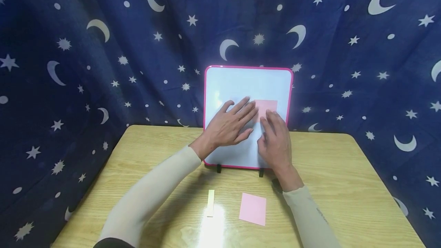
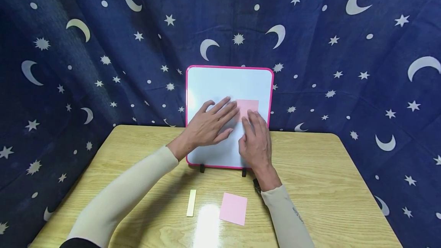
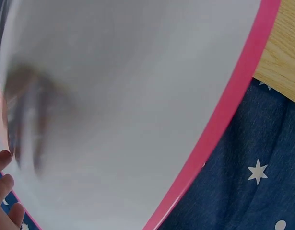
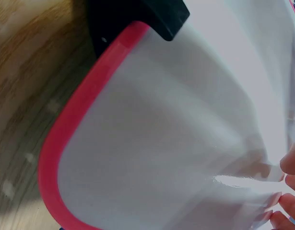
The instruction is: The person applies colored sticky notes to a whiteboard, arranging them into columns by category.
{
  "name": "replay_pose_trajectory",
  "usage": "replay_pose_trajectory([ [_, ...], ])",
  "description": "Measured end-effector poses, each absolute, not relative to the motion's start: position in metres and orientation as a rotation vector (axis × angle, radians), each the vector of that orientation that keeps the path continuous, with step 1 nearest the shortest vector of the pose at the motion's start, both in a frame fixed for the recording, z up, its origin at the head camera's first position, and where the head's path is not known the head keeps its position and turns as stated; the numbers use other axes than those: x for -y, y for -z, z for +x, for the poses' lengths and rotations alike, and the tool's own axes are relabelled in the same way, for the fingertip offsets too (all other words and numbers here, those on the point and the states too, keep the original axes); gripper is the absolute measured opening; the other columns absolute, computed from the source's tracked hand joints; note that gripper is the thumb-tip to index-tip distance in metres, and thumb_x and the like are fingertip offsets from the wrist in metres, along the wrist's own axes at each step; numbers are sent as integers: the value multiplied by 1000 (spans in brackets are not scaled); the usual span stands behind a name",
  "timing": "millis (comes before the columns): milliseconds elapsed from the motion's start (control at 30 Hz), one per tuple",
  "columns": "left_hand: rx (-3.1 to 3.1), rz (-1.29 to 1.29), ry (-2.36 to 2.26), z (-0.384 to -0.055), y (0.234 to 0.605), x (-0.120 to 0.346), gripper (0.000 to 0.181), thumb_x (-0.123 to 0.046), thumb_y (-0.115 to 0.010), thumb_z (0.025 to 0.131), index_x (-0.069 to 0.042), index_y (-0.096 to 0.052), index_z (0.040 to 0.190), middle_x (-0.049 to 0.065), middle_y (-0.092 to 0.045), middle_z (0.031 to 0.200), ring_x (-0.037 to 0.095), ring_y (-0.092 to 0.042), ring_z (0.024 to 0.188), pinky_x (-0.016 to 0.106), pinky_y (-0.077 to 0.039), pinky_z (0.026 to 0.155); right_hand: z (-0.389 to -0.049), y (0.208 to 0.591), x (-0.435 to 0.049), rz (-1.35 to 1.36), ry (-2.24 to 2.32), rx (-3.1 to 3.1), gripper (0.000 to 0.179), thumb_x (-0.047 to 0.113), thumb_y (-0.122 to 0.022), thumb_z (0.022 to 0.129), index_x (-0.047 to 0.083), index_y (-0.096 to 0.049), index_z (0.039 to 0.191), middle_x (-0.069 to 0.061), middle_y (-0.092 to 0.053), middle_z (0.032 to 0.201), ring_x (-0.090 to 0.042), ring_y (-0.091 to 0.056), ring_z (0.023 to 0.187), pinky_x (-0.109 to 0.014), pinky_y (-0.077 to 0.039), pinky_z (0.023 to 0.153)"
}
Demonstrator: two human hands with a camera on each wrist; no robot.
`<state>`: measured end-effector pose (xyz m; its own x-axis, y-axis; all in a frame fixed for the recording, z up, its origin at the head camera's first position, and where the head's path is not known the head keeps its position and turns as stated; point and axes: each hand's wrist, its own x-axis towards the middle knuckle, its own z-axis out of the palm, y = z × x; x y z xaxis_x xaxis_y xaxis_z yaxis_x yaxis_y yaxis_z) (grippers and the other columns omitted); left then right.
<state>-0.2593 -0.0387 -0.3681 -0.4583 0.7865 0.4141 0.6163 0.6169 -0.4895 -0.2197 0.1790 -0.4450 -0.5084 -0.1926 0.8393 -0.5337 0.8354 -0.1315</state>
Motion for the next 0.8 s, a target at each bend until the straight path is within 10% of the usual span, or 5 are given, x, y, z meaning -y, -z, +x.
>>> replay_pose_trajectory([
  [800,2173,-1081,-67,-234,388,53,63,-51,-37,106,-15,-53,156,5,-55,158,24,-37,155,49,-39,114,-201,436,-188,554,-546,2093,55,7,-66,85,-3,-64,138,-23,-61,142,-42,-56,133,-57,-44,111],
])
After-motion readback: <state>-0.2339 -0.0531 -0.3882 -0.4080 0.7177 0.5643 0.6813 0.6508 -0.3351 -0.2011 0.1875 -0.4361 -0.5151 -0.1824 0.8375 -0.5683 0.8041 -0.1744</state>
